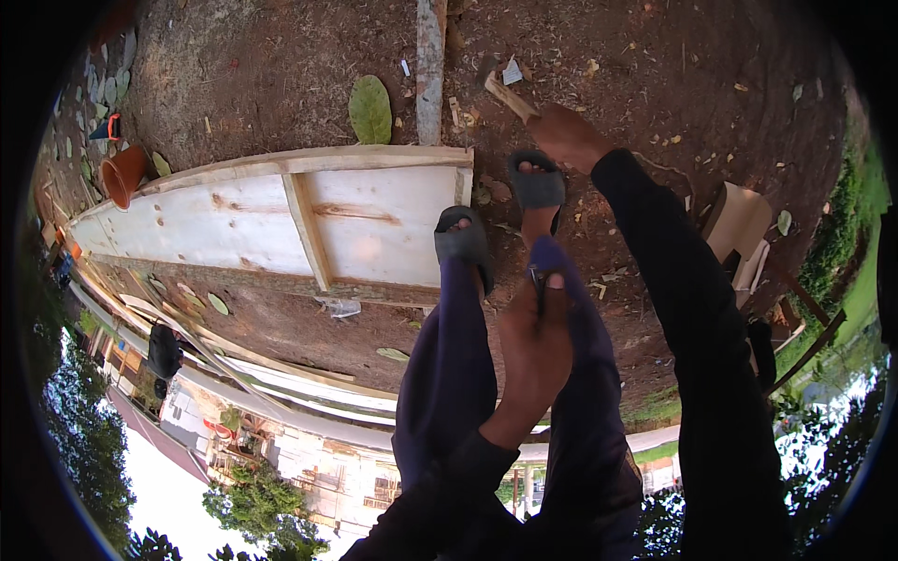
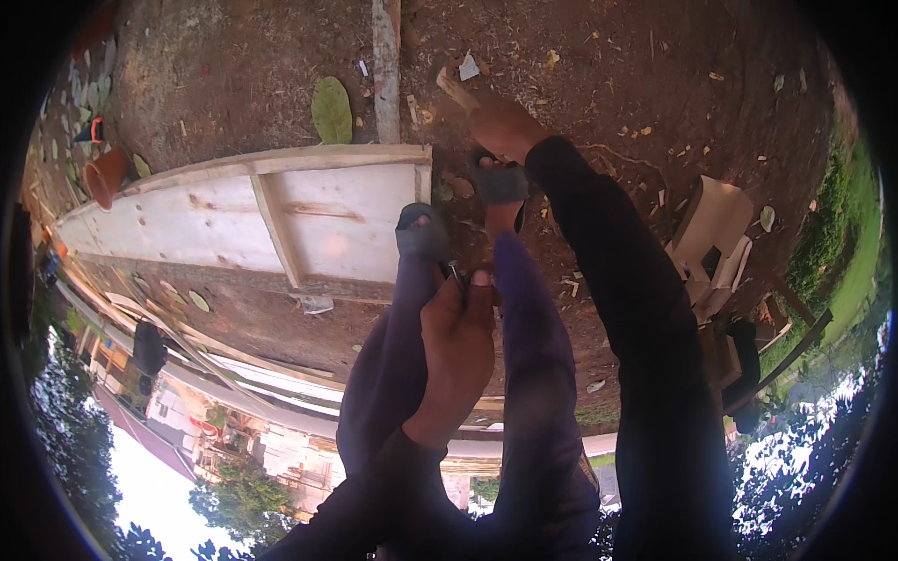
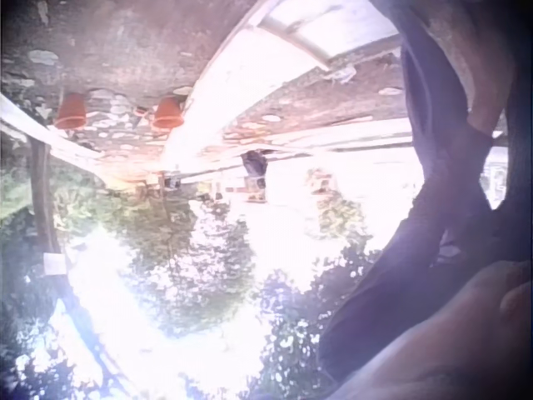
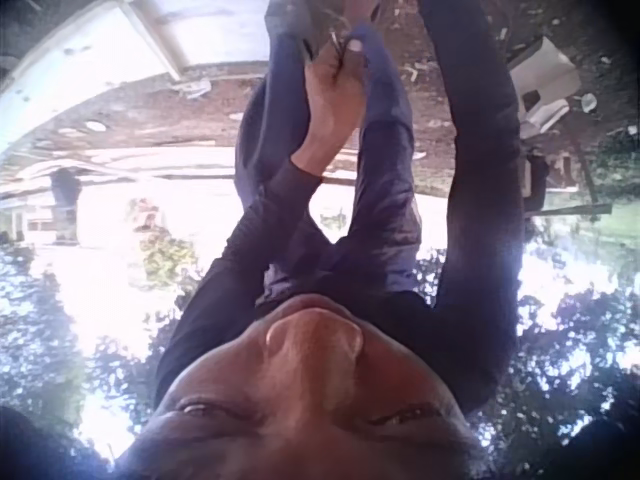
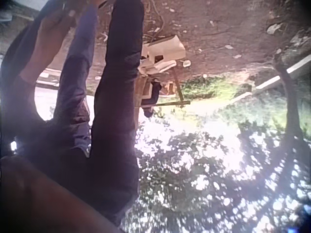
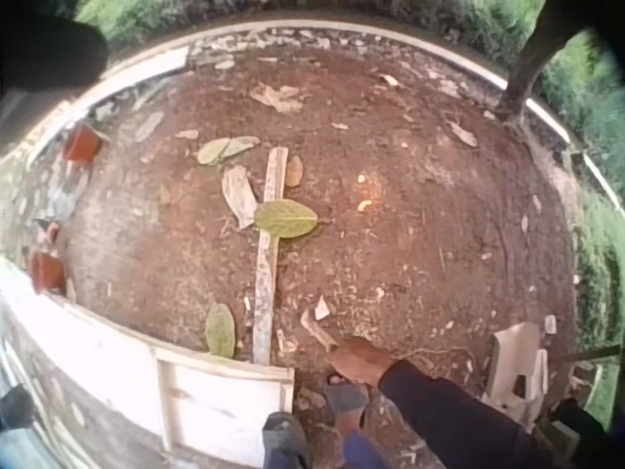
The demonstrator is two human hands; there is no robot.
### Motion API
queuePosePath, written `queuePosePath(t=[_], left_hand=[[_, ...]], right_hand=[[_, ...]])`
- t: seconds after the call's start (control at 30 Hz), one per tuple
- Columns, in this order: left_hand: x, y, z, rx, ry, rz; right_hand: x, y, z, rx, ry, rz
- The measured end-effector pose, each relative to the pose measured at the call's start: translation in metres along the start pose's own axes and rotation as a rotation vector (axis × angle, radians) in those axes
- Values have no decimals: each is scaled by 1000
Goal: The person assembles a wooden frame by positioning planks and securing them with nails. They use a hammer to drive nails into the wood, repeatedly adjusting the frame and retrieving nails from a bucket.
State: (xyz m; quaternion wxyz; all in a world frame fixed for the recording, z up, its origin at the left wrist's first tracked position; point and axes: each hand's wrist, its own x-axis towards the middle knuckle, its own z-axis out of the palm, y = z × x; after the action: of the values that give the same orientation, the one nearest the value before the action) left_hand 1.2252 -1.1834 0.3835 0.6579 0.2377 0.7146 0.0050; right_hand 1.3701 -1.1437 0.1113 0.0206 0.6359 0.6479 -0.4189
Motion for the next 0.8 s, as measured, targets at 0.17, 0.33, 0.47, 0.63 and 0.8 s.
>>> queuePosePath(t=[0.17, 0.33, 0.47, 0.63, 0.8], left_hand=[[0, -11, 1, -24, -7, 41], [0, -3, 1, -2, -36, 17], [-1, -7, -5, -17, -55, -69], [-10, -13, 6, 101, -99, -123], [-10, -33, 13, 97, -145, -120]], right_hand=[[34, 49, -119, 596, 510, 19], [30, -7, -127, 1185, 818, 370], [-34, -64, -38, 1555, 398, 811], [-80, -118, 82, 1805, 205, 1237], [-94, -125, 150, 1645, 392, 1149]])
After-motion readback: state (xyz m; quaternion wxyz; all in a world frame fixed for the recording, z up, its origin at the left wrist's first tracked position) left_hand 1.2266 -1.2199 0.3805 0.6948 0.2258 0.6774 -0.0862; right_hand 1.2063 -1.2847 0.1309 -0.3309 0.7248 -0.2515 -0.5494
